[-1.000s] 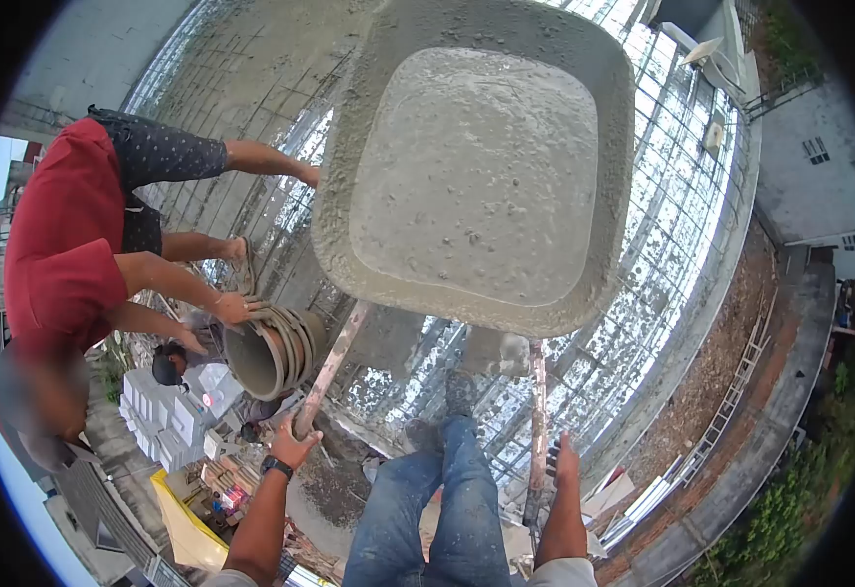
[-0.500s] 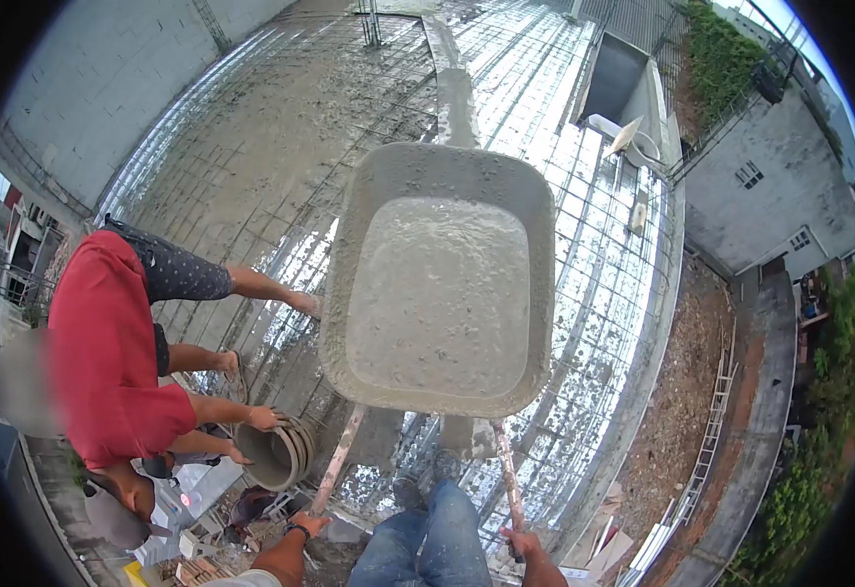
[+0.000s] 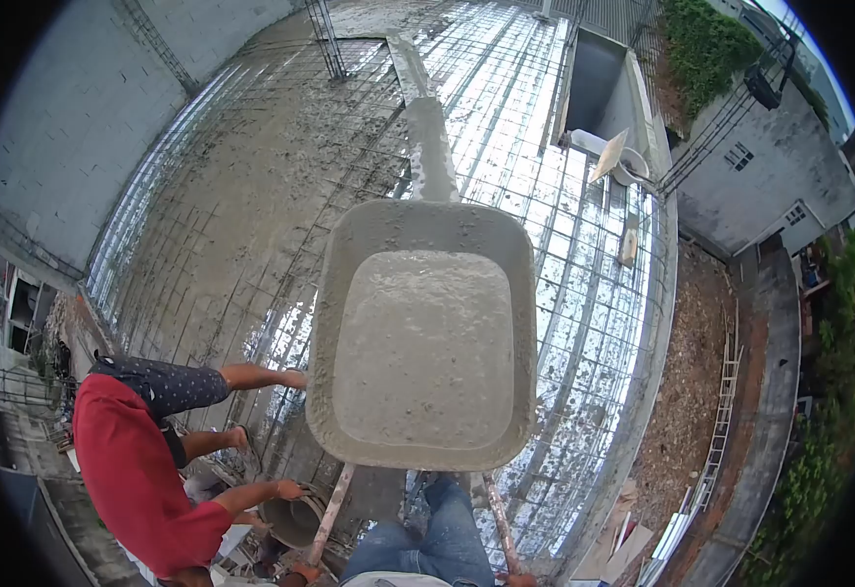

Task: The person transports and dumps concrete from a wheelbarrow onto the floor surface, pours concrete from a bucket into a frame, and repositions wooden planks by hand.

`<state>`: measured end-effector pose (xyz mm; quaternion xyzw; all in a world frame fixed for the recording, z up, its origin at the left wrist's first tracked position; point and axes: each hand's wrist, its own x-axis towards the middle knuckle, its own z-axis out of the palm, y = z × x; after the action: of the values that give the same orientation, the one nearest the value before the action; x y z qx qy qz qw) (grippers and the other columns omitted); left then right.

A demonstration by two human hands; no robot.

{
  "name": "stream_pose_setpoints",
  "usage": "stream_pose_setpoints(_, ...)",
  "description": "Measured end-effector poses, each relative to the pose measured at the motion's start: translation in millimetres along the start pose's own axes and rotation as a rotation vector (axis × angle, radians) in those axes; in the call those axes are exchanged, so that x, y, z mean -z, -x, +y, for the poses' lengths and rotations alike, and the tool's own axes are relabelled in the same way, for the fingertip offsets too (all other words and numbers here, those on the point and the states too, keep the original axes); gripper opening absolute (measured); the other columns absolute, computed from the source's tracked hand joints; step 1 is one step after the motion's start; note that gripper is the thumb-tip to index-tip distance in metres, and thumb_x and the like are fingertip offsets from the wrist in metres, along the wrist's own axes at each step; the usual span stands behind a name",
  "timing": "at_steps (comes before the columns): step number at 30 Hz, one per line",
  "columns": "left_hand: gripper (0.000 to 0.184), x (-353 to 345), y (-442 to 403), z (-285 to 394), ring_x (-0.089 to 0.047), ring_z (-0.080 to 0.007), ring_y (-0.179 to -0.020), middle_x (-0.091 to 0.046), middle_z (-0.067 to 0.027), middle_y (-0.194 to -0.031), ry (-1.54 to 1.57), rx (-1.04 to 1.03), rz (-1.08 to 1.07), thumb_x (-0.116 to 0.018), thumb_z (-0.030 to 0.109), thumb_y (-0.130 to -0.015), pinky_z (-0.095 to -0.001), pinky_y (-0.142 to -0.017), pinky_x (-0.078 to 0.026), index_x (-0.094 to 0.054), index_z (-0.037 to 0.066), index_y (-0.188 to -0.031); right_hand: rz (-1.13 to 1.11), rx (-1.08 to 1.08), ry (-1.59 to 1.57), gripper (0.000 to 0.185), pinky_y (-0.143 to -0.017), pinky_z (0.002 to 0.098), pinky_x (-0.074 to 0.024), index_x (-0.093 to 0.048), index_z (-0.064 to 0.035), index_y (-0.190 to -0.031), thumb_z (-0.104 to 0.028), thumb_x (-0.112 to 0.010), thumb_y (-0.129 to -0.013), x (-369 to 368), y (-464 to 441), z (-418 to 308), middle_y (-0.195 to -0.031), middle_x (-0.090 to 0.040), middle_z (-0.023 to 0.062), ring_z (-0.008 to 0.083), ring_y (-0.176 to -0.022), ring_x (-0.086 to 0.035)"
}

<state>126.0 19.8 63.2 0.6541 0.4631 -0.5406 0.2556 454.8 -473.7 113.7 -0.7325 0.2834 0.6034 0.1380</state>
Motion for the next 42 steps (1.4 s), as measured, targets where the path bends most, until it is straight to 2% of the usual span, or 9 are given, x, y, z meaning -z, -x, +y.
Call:
stream_pose_setpoints(8, 0.058, 116, -15, 40, -0.048, -0.0380, -0.120, -0.047, -0.0167, -0.135, -0.455, -0.350, -0.347, -0.047, 0.055, -0.083, -0.0499, -0.095, -0.041, -0.052, 0.020, -0.129, 0.033, -0.021, 0.113, 0.057, -0.069, 0.0312, -0.0464, -0.068, -0.0024, -0.068, -0.059, -0.072, -0.068, 17, -50, -50, -0.068, -0.065, 0.0055, 0.0149, -0.067, -0.061)
stream_pose_setpoints(9, 0.057, 141, -24, 48, -0.049, -0.0378, -0.119, -0.048, -0.0165, -0.134, -0.459, -0.352, -0.339, -0.047, 0.054, -0.083, -0.0495, -0.095, -0.041, -0.052, 0.021, -0.128, 0.055, -0.015, 0.086, 0.058, -0.069, 0.0310, -0.0464, -0.068, -0.0032, -0.066, -0.061, -0.072, -0.068, 23, -18, -87, -0.068, -0.065, 0.0050, 0.0145, -0.067, -0.061)
stream_pose_setpoints(10, 0.055, 166, -35, 54, -0.050, -0.0376, -0.117, -0.049, -0.0162, -0.133, -0.454, -0.349, -0.328, -0.047, 0.053, -0.083, -0.0492, -0.094, -0.042, -0.053, 0.021, -0.128, -0.089, -0.077, -0.046, 0.077, -0.077, 0.0328, -0.0467, -0.065, 0.0054, -0.099, -0.061, -0.076, -0.061, 41, 17, -125, -0.093, -0.066, 0.0151, 0.0224, -0.083, -0.062)
stream_pose_setpoints(14, 0.050, 257, -60, 86, -0.053, -0.0368, -0.113, -0.053, -0.0151, -0.127, -0.413, -0.334, -0.253, -0.046, 0.051, -0.084, -0.0476, -0.091, -0.044, -0.055, 0.023, -0.125, 0.023, -0.031, 0.042, 0.064, -0.080, 0.0347, -0.0455, -0.069, -0.0020, -0.074, -0.065, -0.071, -0.064, 57, 39, -210, -0.088, -0.067, 0.0131, 0.0227, -0.083, -0.062)
stream_pose_setpoints(25, 0.038, 423, -108, 211, -0.062, -0.0347, -0.102, -0.064, -0.0121, -0.113, -0.527, -0.553, -0.124, -0.045, 0.043, -0.086, -0.0433, -0.083, -0.050, -0.061, 0.027, -0.117, 0.099, 0.016, -0.085, 0.073, -0.082, 0.0374, -0.0465, -0.068, 0.0041, -0.091, -0.063, -0.071, -0.064, 153, 87, -440, -0.095, -0.067, 0.0176, 0.0260, -0.089, -0.064)
stream_pose_setpoints(28, 0.039, 473, -103, 277, -0.061, -0.0355, -0.103, -0.062, -0.0122, -0.117, -0.093, -0.067, -0.299, -0.046, 0.044, -0.086, -0.0453, -0.086, -0.048, -0.060, 0.028, -0.118, 0.070, -0.029, -0.007, 0.077, -0.086, 0.0375, -0.0458, -0.065, 0.0060, -0.100, -0.062, -0.071, -0.064, 211, 122, -524, -0.106, -0.064, 0.0209, 0.0298, -0.099, -0.062)
stream_pose_setpoints(30, 0.042, 491, -102, 309, -0.060, -0.0349, -0.104, -0.062, -0.0121, -0.117, -0.385, -0.349, -0.150, -0.046, 0.049, -0.084, -0.0450, -0.088, -0.047, -0.059, 0.030, -0.119, 0.127, 0.012, 0.099, 0.078, -0.089, 0.0367, -0.0452, -0.064, 0.0062, -0.103, -0.062, -0.071, -0.064, 244, 82, -546, -0.114, -0.061, 0.0230, 0.0325, -0.106, -0.060)
stream_pose_setpoints(37, 0.042, 592, -91, 456, -0.061, -0.0347, -0.102, -0.064, -0.0145, -0.112, -0.301, -0.331, -0.134, -0.045, 0.049, -0.083, -0.0453, -0.089, -0.045, -0.062, 0.028, -0.115, 0.126, 0.038, 0.190, 0.065, -0.083, 0.0344, -0.0482, -0.069, 0.0021, -0.089, -0.060, -0.069, -0.069, 391, 41, -675, -0.094, -0.069, 0.0141, 0.0256, -0.092, -0.064)
stream_pose_setpoints(42, 0.052, 677, -106, 554, -0.058, -0.0329, -0.108, -0.061, -0.0172, -0.116, -0.120, -0.206, -0.078, -0.040, 0.049, -0.084, -0.0430, -0.094, -0.043, -0.063, 0.014, -0.114, 0.186, 0.039, 0.028, 0.047, -0.053, 0.0352, -0.0453, -0.066, 0.0024, -0.074, -0.043, -0.077, -0.069, 478, 82, -821, -0.068, -0.062, 0.0098, 0.0192, -0.055, -0.056)
